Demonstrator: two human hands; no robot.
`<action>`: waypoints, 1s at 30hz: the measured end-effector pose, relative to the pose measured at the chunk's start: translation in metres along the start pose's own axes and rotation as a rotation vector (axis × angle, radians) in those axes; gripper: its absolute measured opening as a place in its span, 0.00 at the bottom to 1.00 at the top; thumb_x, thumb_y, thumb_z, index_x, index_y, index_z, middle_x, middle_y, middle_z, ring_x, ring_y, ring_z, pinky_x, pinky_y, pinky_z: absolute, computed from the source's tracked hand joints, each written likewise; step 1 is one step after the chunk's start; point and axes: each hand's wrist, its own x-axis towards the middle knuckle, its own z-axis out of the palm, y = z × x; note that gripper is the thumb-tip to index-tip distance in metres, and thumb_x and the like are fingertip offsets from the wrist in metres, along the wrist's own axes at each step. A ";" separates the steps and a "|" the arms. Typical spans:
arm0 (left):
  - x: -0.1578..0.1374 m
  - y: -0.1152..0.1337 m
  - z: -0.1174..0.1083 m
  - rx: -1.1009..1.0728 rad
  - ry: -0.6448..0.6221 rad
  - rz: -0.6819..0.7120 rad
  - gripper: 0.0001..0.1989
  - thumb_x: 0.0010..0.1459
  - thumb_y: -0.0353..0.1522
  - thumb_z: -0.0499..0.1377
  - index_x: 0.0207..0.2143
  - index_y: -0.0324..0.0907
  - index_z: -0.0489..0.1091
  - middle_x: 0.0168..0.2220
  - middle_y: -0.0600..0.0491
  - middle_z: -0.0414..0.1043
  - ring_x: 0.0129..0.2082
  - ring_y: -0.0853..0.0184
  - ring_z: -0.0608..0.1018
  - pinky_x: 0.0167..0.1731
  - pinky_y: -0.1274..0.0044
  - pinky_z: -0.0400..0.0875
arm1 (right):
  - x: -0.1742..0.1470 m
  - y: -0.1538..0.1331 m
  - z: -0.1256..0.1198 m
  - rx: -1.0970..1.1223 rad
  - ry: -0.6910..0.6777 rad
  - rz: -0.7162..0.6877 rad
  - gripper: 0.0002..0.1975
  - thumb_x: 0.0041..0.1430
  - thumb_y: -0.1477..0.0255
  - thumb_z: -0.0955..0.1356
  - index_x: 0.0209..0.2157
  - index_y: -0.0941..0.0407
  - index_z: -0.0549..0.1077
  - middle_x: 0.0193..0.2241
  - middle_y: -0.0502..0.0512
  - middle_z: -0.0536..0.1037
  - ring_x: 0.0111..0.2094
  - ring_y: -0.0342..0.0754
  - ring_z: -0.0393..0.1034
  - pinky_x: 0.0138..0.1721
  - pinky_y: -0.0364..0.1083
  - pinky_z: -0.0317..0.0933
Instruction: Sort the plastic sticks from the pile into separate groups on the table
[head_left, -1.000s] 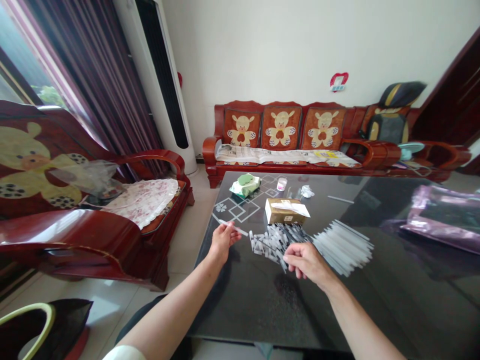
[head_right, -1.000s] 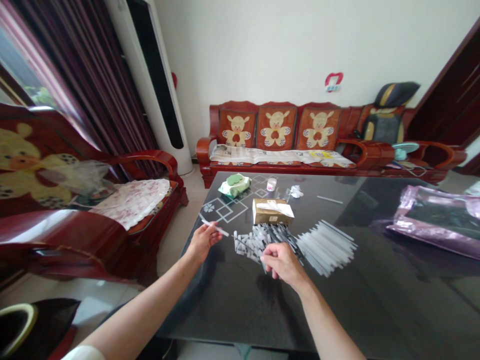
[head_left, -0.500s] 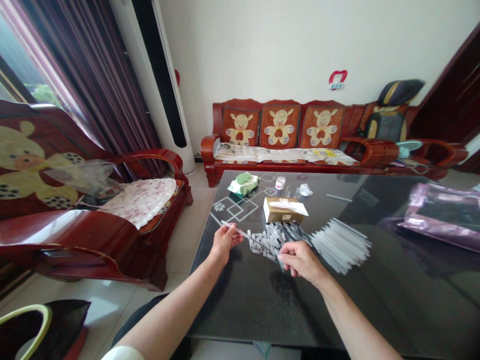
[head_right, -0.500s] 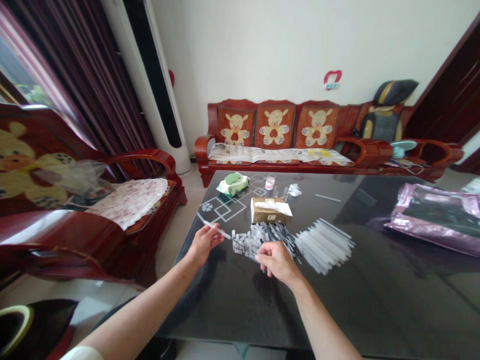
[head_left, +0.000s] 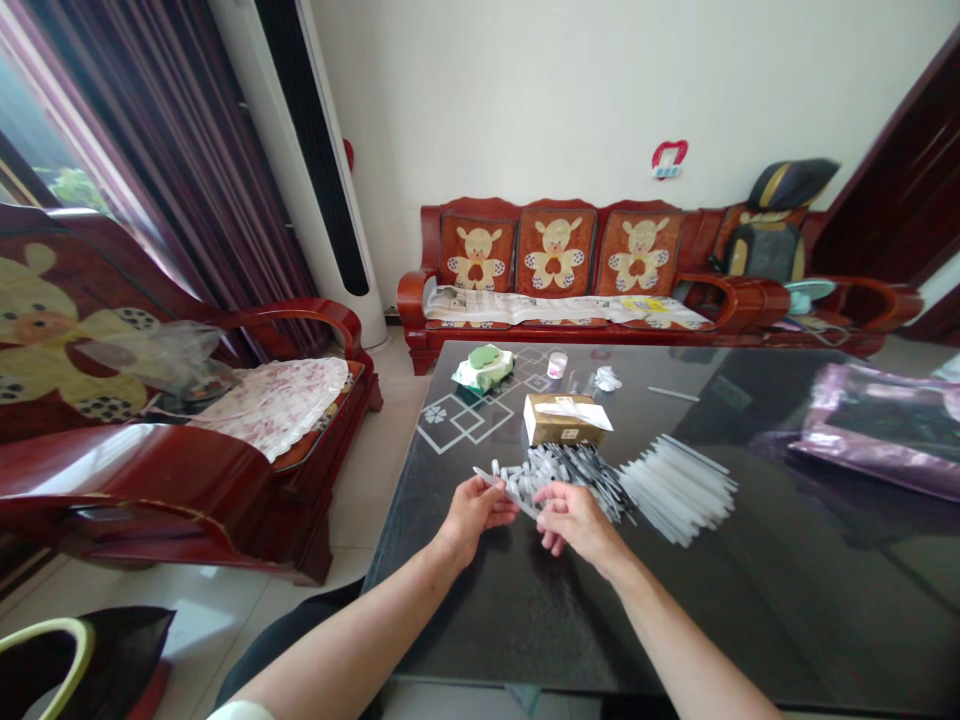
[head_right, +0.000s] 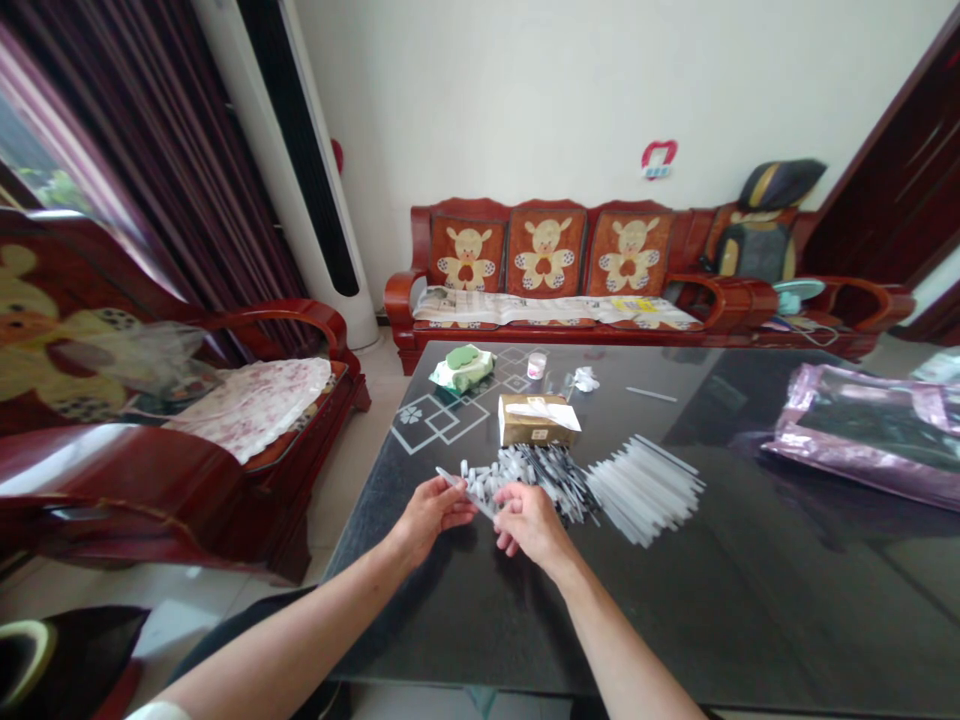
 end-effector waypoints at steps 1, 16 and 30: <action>0.000 -0.001 0.000 0.002 0.000 -0.003 0.15 0.51 0.37 0.65 0.33 0.34 0.68 0.29 0.45 0.76 0.26 0.68 0.79 0.28 0.79 0.75 | 0.000 0.000 0.001 0.027 -0.015 0.004 0.17 0.44 0.73 0.65 0.39 0.60 0.67 0.20 0.47 0.73 0.18 0.45 0.71 0.17 0.42 0.64; -0.008 -0.005 0.006 0.159 -0.244 -0.010 0.20 0.49 0.43 0.65 0.32 0.34 0.70 0.24 0.52 0.71 0.22 0.74 0.73 0.24 0.82 0.70 | -0.005 0.005 0.008 -0.073 -0.258 0.102 0.12 0.57 0.63 0.61 0.28 0.58 0.64 0.17 0.49 0.74 0.13 0.44 0.69 0.10 0.38 0.59; -0.005 -0.009 0.005 0.200 -0.201 -0.027 0.21 0.46 0.43 0.66 0.31 0.33 0.71 0.24 0.53 0.70 0.20 0.75 0.70 0.22 0.82 0.67 | -0.006 0.004 0.021 0.027 -0.231 0.145 0.10 0.57 0.65 0.63 0.28 0.58 0.65 0.16 0.50 0.75 0.12 0.44 0.69 0.08 0.37 0.57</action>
